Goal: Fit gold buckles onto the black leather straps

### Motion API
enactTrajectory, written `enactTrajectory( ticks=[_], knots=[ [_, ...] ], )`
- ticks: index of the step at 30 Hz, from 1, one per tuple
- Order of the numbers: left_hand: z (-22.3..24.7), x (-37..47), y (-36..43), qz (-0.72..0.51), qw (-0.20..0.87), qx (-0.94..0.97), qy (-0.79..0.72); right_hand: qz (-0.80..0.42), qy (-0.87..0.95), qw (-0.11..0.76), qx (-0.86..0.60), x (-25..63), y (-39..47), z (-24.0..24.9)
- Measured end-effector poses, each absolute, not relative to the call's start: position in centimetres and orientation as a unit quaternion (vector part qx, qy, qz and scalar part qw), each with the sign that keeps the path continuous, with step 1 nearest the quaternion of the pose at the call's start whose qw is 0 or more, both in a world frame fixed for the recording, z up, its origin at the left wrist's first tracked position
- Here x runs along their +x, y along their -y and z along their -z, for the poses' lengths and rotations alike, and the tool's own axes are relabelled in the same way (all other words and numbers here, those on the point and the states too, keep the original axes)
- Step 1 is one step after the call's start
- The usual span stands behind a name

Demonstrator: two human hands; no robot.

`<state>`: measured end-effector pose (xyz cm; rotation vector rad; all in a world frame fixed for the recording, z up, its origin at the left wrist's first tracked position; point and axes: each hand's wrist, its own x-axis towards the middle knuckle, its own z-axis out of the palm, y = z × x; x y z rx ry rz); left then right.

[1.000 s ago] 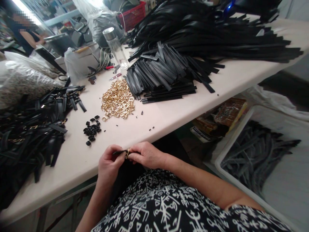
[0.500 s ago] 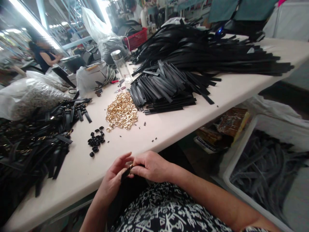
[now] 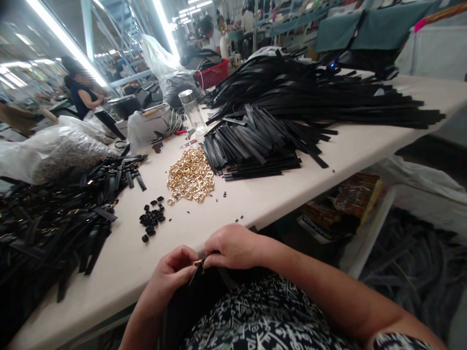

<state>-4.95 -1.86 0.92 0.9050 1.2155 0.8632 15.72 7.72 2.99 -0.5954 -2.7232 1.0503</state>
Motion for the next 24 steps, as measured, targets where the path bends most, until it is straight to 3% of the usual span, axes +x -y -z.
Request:
enactTrajectory(
  ticks=[5, 9, 11, 16, 20, 24],
  knots=[
    [-0.8, -4.5, 0.7, -0.378, 0.542, 0.445, -0.604, -0.151, 0.964, 0.115, -0.184, 14.4, -9.6, -3.5],
    [0.3, -4.1, -0.6, -0.496, 0.54, 0.335, -0.592, -0.131, 0.923, 0.282, -0.226, 14.0, -10.4, -3.0],
    [0.8, -3.7, -1.0, -0.553, 0.551, 0.27, -0.564, -0.174, 0.885, 0.328, -0.282, 14.2, -10.0, -2.4],
    [0.8, -1.8, -1.2, -0.605, 0.581, 0.199, -0.506, -0.358, 0.825, 0.331, -0.288, 14.1, -7.6, -0.5],
    [0.9, -0.4, -1.0, -0.625, 0.57, 0.194, -0.497, -0.497, 0.699, 0.411, -0.31, 13.2, -6.6, 0.2],
    [1.7, 0.1, -1.0, -0.628, 0.538, 0.23, -0.513, -0.615, 0.584, 0.426, -0.316, 12.3, -6.5, 0.5]
  ],
)
